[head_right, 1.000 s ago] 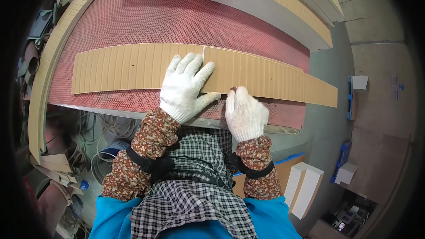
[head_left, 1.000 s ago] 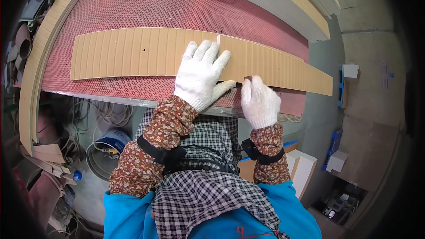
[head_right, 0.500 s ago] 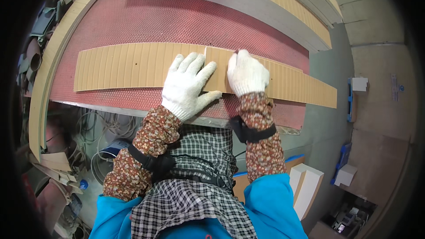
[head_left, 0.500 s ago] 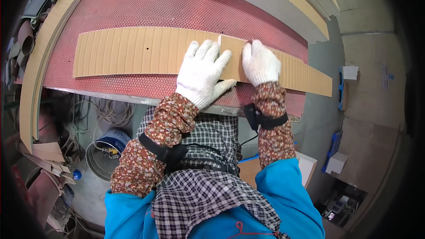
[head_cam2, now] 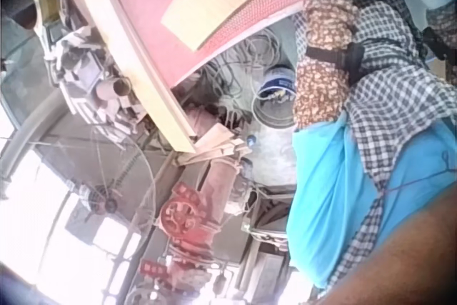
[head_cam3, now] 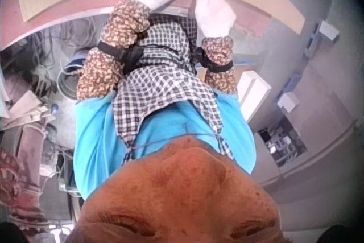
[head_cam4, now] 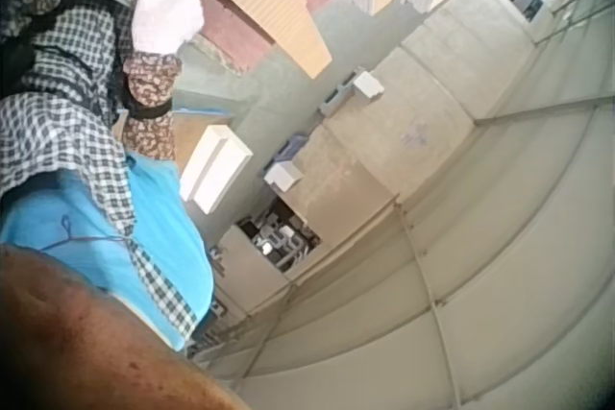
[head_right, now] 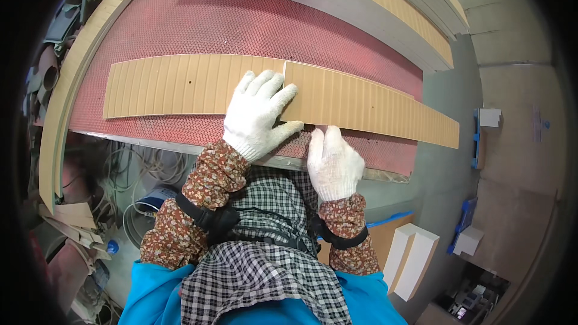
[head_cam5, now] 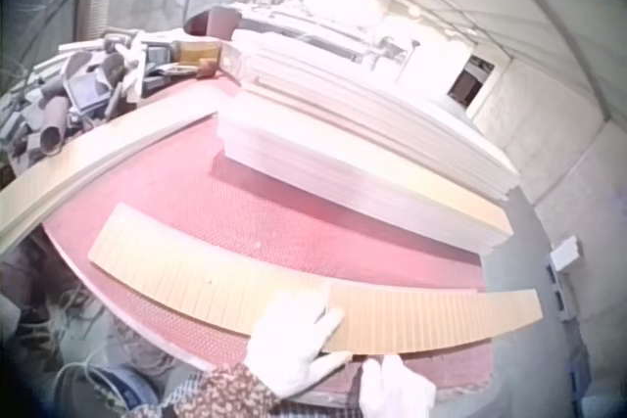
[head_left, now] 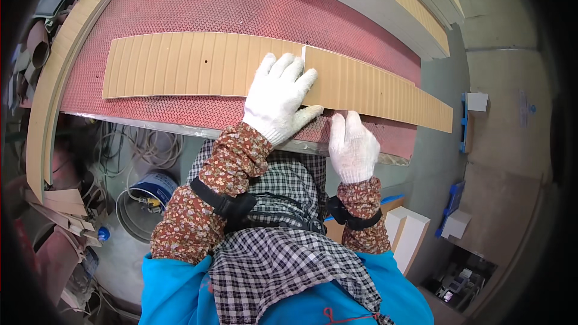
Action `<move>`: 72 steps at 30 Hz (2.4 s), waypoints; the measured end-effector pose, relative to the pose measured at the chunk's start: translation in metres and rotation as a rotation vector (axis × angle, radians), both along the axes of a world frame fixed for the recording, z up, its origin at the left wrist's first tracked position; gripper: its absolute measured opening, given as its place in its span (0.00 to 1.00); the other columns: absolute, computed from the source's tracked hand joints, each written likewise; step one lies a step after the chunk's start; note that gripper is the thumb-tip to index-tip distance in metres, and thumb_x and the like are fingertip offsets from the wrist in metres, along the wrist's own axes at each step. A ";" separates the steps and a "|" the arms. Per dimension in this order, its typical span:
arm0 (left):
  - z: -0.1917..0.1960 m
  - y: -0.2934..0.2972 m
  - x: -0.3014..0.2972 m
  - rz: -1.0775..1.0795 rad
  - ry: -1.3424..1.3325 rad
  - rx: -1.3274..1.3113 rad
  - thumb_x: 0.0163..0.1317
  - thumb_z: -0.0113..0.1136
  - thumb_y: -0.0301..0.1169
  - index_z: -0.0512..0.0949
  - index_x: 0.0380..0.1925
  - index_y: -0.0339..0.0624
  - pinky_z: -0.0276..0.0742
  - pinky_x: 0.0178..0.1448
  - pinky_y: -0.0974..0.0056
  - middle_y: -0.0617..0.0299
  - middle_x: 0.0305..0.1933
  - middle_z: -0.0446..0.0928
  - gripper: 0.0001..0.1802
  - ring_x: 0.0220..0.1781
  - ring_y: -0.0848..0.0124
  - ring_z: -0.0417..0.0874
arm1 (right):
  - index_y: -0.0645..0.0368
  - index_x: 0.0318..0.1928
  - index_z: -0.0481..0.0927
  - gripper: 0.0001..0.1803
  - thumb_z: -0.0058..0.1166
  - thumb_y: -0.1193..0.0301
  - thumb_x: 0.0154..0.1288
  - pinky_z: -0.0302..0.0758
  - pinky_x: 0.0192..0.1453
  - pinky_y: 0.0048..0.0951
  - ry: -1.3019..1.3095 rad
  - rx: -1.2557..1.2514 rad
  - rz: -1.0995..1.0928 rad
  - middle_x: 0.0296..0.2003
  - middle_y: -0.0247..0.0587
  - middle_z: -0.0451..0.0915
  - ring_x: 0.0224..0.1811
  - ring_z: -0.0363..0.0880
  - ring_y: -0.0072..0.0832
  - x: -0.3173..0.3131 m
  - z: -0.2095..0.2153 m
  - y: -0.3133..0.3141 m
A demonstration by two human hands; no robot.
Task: The person sands the edges of a wooden panel with a small block, then sets it aside on a stack and begins sanding another panel.
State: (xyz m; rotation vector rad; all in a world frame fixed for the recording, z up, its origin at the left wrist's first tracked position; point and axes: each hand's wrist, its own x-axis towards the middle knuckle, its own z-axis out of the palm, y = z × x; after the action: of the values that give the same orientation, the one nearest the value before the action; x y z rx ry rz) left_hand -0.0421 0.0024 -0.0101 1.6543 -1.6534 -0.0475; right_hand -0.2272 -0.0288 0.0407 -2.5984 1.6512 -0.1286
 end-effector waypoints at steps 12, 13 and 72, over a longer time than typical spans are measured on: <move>0.005 0.004 0.003 -0.014 0.076 0.031 0.49 0.78 0.43 0.82 0.48 0.38 0.70 0.69 0.47 0.51 0.52 0.80 0.29 0.60 0.53 0.78 | 0.55 0.43 0.81 0.14 0.49 0.59 0.79 0.84 0.32 0.46 0.018 -0.028 0.117 0.28 0.50 0.87 0.29 0.89 0.47 0.014 -0.004 -0.013; 0.004 0.004 0.003 -0.009 0.074 0.039 0.49 0.78 0.43 0.82 0.48 0.38 0.69 0.70 0.47 0.51 0.53 0.80 0.29 0.61 0.52 0.78 | 0.55 0.43 0.81 0.14 0.49 0.59 0.79 0.84 0.32 0.46 0.018 -0.024 0.119 0.28 0.50 0.87 0.29 0.89 0.47 0.020 -0.002 -0.018; 0.002 0.012 0.006 -0.028 0.090 -0.075 0.50 0.77 0.37 0.82 0.44 0.40 0.72 0.64 0.50 0.58 0.46 0.82 0.22 0.56 0.58 0.80 | 0.55 0.42 0.81 0.14 0.51 0.59 0.78 0.83 0.35 0.50 -0.048 0.008 0.074 0.27 0.51 0.86 0.29 0.88 0.50 0.023 0.002 0.004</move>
State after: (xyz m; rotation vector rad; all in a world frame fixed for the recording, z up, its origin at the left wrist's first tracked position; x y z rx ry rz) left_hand -0.0362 0.0142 -0.0085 1.5512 -1.5921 -0.0720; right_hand -0.2044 -0.0250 0.0422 -2.6247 1.5352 -0.1788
